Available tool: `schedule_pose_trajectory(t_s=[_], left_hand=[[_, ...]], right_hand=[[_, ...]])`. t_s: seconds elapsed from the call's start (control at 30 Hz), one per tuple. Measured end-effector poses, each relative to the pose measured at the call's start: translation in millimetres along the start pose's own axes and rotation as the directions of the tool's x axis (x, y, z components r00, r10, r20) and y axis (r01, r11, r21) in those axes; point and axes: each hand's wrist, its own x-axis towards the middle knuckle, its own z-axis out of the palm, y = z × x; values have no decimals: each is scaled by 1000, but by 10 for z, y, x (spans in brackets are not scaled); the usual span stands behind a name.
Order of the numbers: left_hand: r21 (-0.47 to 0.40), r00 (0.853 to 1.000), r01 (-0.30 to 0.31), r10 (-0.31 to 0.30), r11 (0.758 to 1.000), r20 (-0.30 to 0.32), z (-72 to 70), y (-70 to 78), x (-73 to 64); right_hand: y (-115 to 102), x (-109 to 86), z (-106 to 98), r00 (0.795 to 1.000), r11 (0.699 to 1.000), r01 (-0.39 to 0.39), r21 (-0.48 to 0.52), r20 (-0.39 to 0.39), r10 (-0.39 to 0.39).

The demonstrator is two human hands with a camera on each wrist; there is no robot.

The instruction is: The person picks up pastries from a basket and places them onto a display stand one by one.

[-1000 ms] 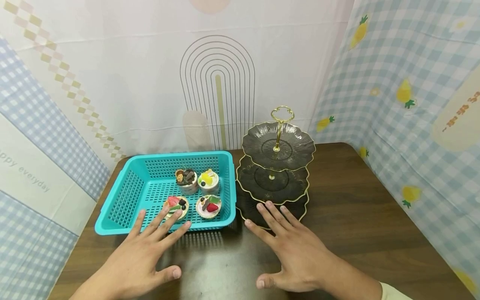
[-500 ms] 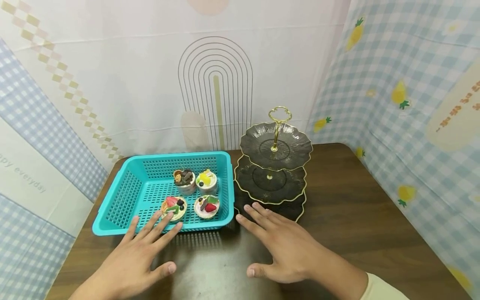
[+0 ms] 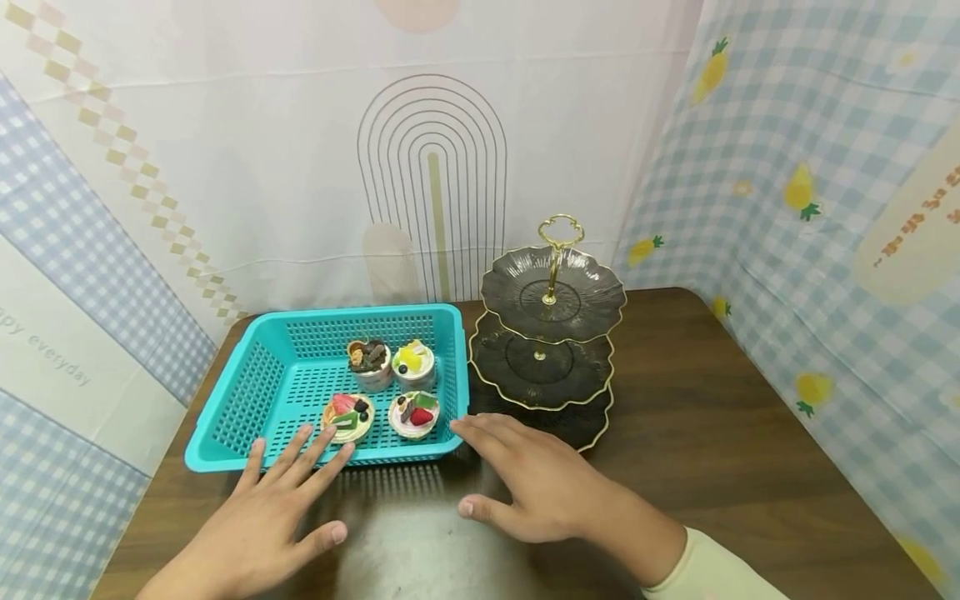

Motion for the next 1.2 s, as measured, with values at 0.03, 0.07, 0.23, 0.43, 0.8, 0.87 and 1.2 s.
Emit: schedule_pose_trajectory(t_s=[0.03,0.07,0.23,0.43,0.8,0.87,1.2], left_hand=[[-3,1000,3,-3,1000,1,2,-8,-6],[-9,1000,6,-6,1000,3,4,-15,-10],[-37,1000,5,-5,999,2,8,-20,-5],[-55,1000,14,-14,998,6,7,-9,12],[-54,1000,17,-16,998,4,4,-5,8],[-57,1000,20,-20,998,3,6,-6,2],[-66,1000,18,-18,998,-5,12,8,-4]], right_hand=[[-7,34,11,1000,1000,-13,18,13,13],[-12,69,23,999,999,-27,33,24,26],[-31,242,73,996,993,-79,87,47,75],[-54,434,124,995,989,-92,115,60,85],[-38,748,189,996,993,-79,85,48,75],[-40,808,204,995,993,-89,83,52,85],[16,1027,304,988,989,-138,58,79,133]])
